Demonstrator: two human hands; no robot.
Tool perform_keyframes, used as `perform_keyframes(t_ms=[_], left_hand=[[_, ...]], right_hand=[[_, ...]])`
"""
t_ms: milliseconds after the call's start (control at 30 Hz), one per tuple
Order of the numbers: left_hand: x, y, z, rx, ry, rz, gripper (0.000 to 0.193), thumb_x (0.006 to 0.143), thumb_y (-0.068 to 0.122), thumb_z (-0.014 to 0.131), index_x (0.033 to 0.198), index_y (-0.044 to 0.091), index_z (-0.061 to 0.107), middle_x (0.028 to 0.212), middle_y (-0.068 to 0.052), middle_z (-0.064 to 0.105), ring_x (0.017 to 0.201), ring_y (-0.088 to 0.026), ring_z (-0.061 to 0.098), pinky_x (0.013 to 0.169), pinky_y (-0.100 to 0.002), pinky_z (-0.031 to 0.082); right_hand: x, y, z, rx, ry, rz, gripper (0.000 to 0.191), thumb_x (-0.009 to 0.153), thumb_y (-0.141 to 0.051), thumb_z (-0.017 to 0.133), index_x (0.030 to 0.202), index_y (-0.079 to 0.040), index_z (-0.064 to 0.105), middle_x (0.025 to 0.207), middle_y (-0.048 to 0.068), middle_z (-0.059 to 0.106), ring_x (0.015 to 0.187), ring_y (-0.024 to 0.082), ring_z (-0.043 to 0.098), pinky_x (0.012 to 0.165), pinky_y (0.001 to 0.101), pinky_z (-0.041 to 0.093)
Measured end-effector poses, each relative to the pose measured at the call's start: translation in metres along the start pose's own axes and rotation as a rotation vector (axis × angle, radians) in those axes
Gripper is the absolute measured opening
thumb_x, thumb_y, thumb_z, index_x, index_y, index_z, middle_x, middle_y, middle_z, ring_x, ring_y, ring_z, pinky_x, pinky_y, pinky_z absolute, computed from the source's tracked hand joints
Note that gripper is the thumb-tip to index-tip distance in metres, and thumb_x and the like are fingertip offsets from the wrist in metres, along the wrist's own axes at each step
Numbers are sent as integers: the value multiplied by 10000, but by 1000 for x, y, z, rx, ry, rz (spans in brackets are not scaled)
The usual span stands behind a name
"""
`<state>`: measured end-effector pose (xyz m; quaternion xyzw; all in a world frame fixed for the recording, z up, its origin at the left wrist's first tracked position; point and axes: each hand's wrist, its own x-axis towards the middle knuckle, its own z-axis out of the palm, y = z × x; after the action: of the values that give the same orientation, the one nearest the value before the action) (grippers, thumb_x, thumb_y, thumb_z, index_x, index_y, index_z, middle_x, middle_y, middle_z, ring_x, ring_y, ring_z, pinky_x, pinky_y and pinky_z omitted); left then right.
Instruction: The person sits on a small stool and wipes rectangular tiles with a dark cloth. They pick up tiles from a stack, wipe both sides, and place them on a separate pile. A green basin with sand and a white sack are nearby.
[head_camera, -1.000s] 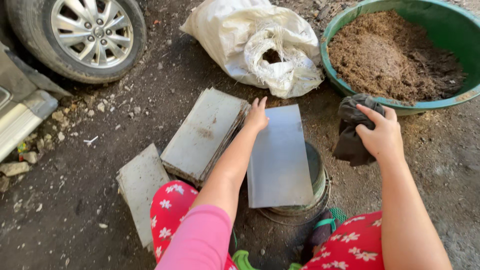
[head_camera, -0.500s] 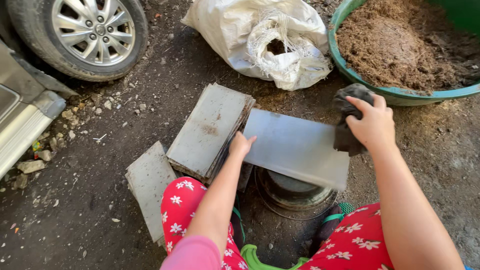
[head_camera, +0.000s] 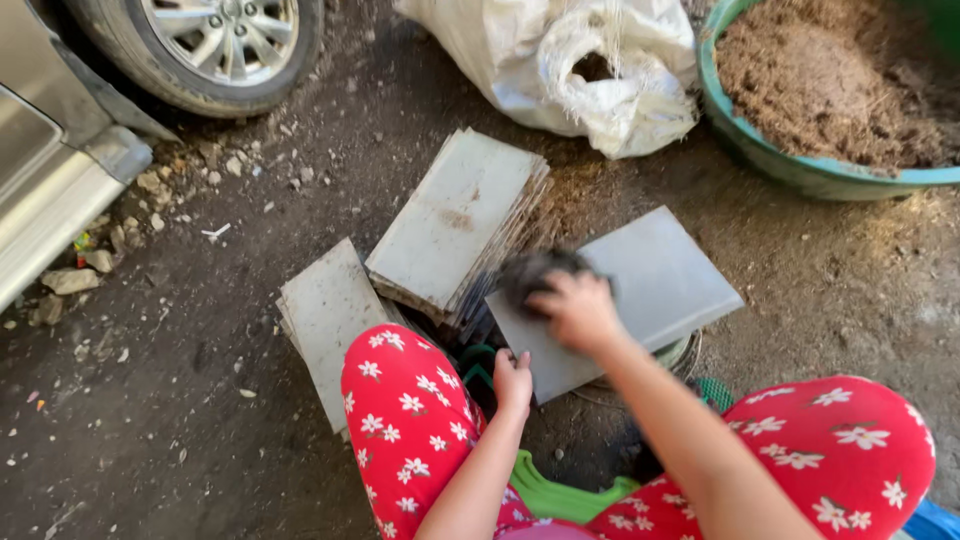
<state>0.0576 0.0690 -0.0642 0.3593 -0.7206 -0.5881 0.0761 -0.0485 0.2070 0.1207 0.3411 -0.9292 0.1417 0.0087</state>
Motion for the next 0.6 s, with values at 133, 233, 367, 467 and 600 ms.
perform_keyframes(t_ms=[133, 233, 367, 467, 600], left_hand=[[-7, 7, 3, 50, -14, -37, 306, 936, 219, 721, 1109, 0, 595, 960, -168, 738, 881, -292, 689, 817, -392, 523], [-8, 15, 5, 59, -10, -98, 284, 933, 208, 718, 1110, 17, 604, 969, -140, 743, 885, -253, 701, 824, -375, 527], [-8, 14, 12, -100, 3, -69, 262, 936, 173, 701, 1112, -3, 619, 1013, -129, 752, 921, -220, 702, 857, -364, 525], [-11, 10, 18, -340, -54, -171, 235, 987, 156, 626, 1167, 6, 605, 1083, -123, 745, 967, -211, 687, 885, -353, 524], [-9, 8, 24, -512, -136, -194, 231, 1036, 155, 531, 1188, 10, 627, 1116, -84, 726, 993, -169, 658, 906, -329, 498]], right_hand=[[-1, 135, -45, -204, 78, 505, 494, 799, -263, 730, 1262, -434, 719, 1448, 66, 559, 1188, 392, 563, 1016, 571, 465], [-15, 230, -85, -430, -203, 800, 510, 816, -385, 766, 1316, -450, 686, 1486, 83, 497, 1341, 427, 456, 1029, 606, 420], [-25, 275, -108, -394, 139, 643, 539, 802, -318, 771, 1330, -392, 696, 1451, 147, 499, 1265, 516, 459, 1022, 634, 394], [-19, 214, -99, -279, 210, 441, 539, 826, -282, 745, 1355, -371, 685, 1446, 107, 535, 1276, 455, 500, 1060, 580, 444], [-14, 65, -63, -295, -33, 60, 551, 740, -212, 720, 1228, -466, 691, 1393, 4, 567, 1098, 339, 611, 900, 538, 531]])
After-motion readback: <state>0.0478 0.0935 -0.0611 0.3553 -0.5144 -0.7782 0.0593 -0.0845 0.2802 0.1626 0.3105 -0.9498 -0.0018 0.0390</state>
